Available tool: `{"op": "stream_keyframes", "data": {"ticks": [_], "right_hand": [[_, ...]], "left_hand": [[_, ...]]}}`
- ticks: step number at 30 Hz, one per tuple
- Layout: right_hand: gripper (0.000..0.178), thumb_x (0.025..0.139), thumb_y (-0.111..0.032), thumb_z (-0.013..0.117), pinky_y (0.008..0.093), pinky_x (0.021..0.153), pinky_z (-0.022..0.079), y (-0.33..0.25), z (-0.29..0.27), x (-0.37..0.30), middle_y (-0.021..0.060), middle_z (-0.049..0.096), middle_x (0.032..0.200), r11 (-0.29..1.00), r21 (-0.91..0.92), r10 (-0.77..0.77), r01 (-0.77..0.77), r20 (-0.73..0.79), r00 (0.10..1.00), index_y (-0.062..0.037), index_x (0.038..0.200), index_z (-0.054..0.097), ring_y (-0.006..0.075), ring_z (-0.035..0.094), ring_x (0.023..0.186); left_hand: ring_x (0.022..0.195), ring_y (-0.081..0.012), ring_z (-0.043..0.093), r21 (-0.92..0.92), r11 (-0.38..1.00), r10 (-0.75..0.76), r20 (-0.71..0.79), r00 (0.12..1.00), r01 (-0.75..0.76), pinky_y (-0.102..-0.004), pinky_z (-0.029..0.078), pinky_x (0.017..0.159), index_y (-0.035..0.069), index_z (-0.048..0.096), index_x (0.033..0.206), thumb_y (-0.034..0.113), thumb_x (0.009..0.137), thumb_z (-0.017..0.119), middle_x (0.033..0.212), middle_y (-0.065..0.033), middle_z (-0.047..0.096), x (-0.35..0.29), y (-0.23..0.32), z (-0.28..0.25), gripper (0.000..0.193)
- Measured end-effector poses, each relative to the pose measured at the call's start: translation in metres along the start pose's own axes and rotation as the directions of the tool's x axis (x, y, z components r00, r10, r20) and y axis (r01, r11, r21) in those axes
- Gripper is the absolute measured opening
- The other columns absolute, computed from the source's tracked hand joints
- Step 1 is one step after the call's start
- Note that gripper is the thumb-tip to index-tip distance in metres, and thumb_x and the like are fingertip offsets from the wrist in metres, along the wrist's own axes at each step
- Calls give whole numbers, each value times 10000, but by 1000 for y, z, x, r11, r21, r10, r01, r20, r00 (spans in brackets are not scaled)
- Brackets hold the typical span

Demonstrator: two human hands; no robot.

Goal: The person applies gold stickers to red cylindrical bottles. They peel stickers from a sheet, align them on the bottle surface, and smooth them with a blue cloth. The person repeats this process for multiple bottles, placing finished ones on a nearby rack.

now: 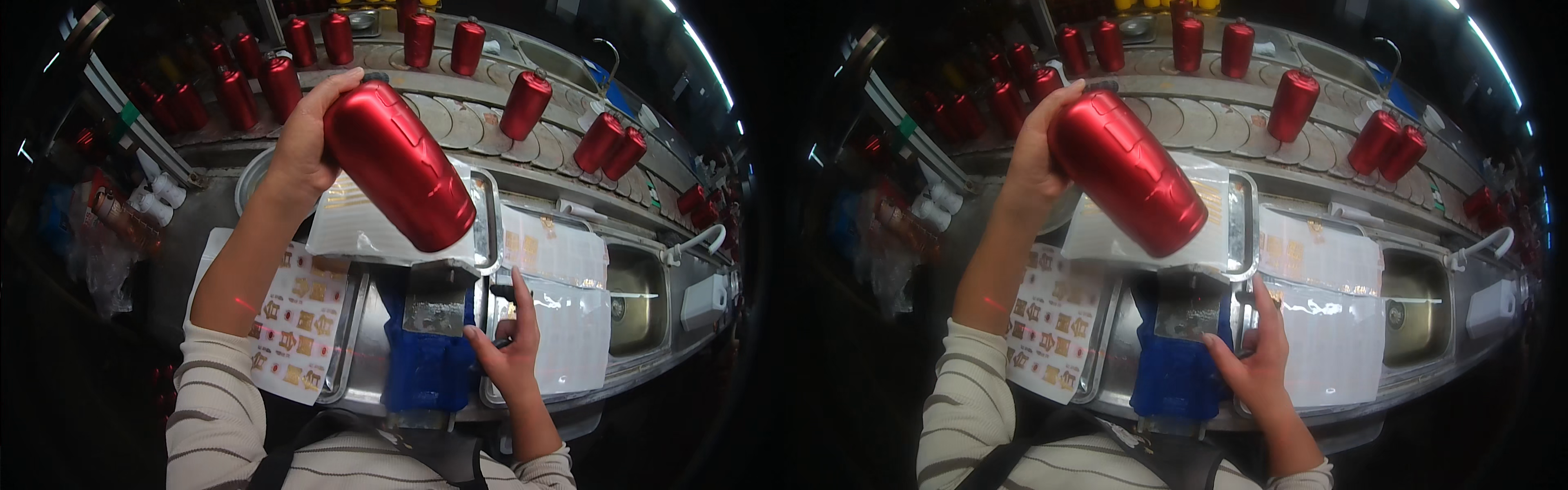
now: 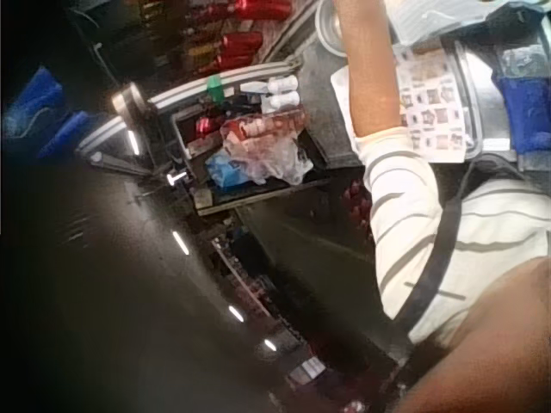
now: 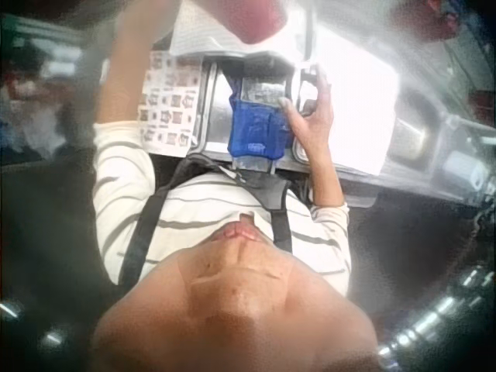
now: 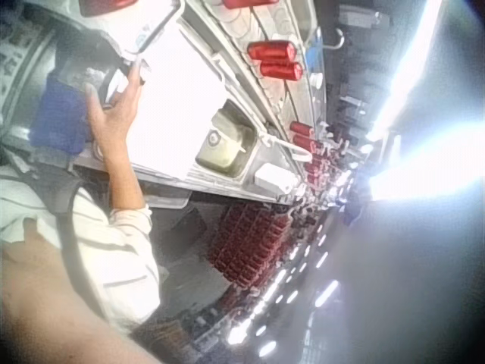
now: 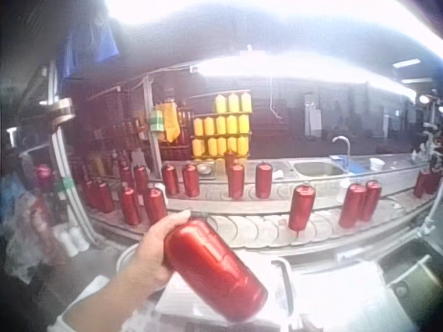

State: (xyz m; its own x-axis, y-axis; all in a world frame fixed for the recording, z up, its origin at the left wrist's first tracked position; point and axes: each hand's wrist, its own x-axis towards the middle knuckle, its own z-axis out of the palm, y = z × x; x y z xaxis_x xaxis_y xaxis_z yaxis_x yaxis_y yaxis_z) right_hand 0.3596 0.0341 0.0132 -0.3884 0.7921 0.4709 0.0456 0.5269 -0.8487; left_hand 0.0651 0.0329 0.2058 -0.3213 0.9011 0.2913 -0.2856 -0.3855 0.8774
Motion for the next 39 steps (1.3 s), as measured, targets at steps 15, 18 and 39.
{"op": "stream_keyframes", "data": {"ticks": [15, 18, 39], "right_hand": [[1055, 678, -279, 909, 369, 805, 519, -35, -23, -93, 200, 607, 1173, 983, -182, 47, 1, 255, 966, 25, 1521, 353, 294, 616, 932], [1085, 653, -355, 915, 364, 781, 494, -35, -22, -82, 181, 591, 1070, 965, -258, 119, -47, 268, 956, 31, 1512, 376, 282, 563, 884], [556, 831, 81, 622, 154, 518, 313, -12, -48, -23, -39, 578, 842, 891, 167, 352, -423, 334, 874, 7, 1380, 574, -25, 394, 545]], "left_hand": [[969, -176, 661, 478, 720, -475, -190, 859, 503, -318, 551, 835, 31, 468, 1099, 334, 807, 843, 1064, -137, 653, -169, -99, 73, 564], [933, -199, 679, 549, 708, -401, -205, 893, 444, -325, 563, 798, 2, 450, 1123, 396, 771, 864, 1045, -157, 663, -158, -115, 68, 671], [927, -382, 693, 888, -32, 292, -431, 854, 459, -471, 543, 814, -12, 589, 1035, 328, 757, 815, 952, -186, 716, -42, -80, -114, 494]]}}
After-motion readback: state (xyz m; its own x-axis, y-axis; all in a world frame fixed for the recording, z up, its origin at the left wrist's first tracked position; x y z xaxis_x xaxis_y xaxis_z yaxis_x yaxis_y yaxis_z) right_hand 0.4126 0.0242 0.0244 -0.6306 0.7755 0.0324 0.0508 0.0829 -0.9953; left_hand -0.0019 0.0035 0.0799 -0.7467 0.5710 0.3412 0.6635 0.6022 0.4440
